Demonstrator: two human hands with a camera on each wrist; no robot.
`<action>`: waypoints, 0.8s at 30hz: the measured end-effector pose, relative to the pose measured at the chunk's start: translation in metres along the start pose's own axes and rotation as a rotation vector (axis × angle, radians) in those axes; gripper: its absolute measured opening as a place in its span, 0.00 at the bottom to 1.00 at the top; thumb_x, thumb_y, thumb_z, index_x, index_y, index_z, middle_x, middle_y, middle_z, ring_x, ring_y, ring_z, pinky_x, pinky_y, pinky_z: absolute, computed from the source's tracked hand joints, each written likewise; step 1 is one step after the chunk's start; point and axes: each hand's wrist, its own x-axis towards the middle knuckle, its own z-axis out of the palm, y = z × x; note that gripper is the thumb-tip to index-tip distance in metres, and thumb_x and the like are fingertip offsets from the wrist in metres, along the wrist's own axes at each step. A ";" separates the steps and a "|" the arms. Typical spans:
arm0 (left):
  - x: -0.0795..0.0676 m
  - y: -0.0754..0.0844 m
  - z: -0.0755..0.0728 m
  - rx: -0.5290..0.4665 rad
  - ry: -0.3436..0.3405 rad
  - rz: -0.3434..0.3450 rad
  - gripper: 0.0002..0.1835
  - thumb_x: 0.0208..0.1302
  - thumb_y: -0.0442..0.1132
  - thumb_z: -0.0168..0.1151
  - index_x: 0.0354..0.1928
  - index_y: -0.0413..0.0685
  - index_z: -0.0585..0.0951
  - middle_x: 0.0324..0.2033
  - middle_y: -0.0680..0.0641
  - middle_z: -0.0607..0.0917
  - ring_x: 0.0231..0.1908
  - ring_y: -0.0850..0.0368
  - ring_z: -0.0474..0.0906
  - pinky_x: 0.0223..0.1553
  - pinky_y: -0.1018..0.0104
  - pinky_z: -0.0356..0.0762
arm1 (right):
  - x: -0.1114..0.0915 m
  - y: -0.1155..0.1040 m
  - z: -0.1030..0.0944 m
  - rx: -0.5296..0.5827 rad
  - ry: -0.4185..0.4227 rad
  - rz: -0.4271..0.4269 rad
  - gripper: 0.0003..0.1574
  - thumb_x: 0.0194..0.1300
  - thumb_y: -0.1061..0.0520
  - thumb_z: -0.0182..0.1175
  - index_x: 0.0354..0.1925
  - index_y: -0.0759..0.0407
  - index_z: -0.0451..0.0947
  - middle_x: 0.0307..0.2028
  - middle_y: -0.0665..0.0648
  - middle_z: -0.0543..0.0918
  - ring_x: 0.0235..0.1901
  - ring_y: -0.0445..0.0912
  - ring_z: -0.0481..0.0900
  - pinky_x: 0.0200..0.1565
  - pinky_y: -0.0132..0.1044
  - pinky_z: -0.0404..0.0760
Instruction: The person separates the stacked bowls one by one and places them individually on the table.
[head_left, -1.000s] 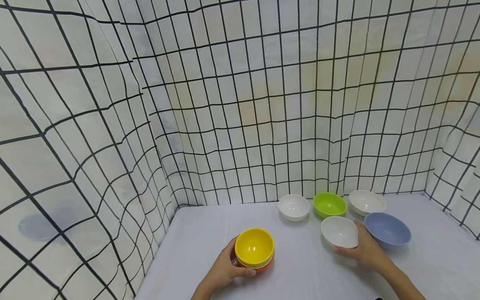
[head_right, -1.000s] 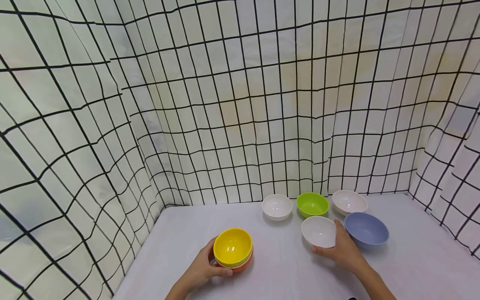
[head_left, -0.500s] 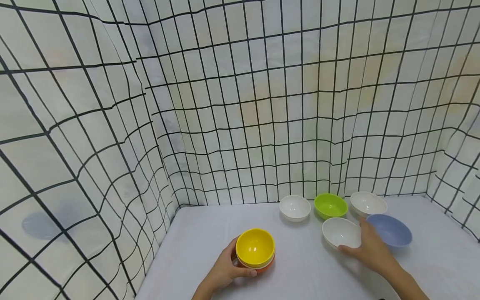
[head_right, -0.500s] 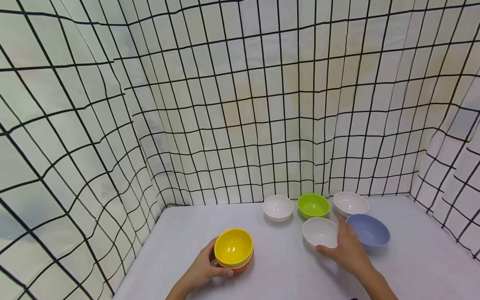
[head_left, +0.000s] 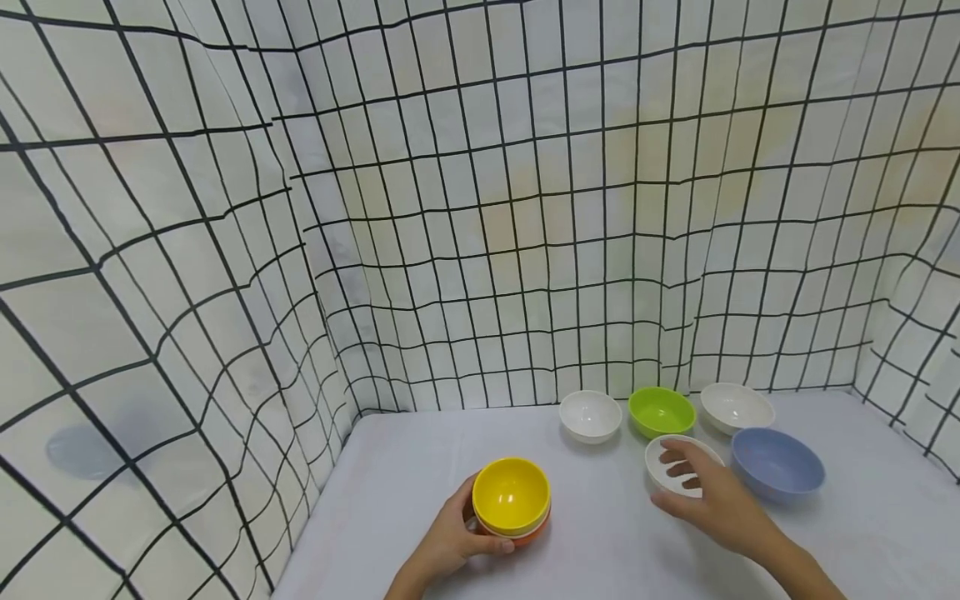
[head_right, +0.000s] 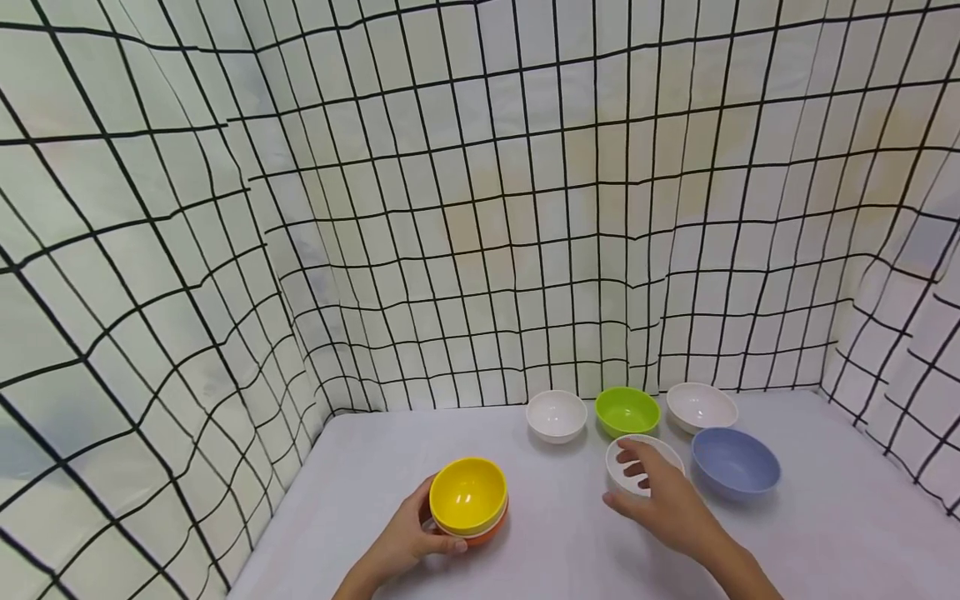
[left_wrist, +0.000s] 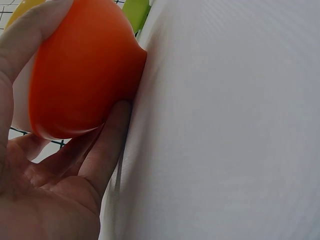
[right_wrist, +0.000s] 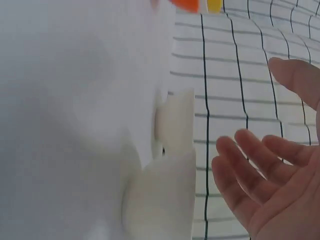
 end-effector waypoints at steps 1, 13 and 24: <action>0.000 0.000 0.001 0.000 0.001 0.000 0.57 0.45 0.50 0.85 0.77 0.58 0.62 0.73 0.50 0.71 0.73 0.44 0.67 0.75 0.32 0.57 | 0.000 -0.002 0.003 0.022 -0.031 -0.013 0.48 0.60 0.40 0.73 0.69 0.59 0.66 0.56 0.58 0.82 0.53 0.52 0.83 0.50 0.38 0.87; -0.001 0.002 0.001 0.015 0.010 0.001 0.58 0.45 0.51 0.85 0.77 0.57 0.62 0.73 0.49 0.71 0.72 0.43 0.68 0.75 0.32 0.58 | 0.019 -0.039 0.051 0.158 -0.272 -0.080 0.43 0.62 0.40 0.72 0.67 0.53 0.69 0.56 0.58 0.82 0.54 0.54 0.81 0.54 0.37 0.85; -0.002 0.002 0.000 0.017 0.000 0.015 0.56 0.47 0.51 0.84 0.77 0.58 0.62 0.72 0.50 0.72 0.71 0.45 0.69 0.74 0.32 0.59 | 0.040 -0.057 0.097 0.215 -0.398 -0.086 0.53 0.59 0.40 0.74 0.74 0.55 0.62 0.67 0.60 0.73 0.59 0.52 0.77 0.56 0.48 0.86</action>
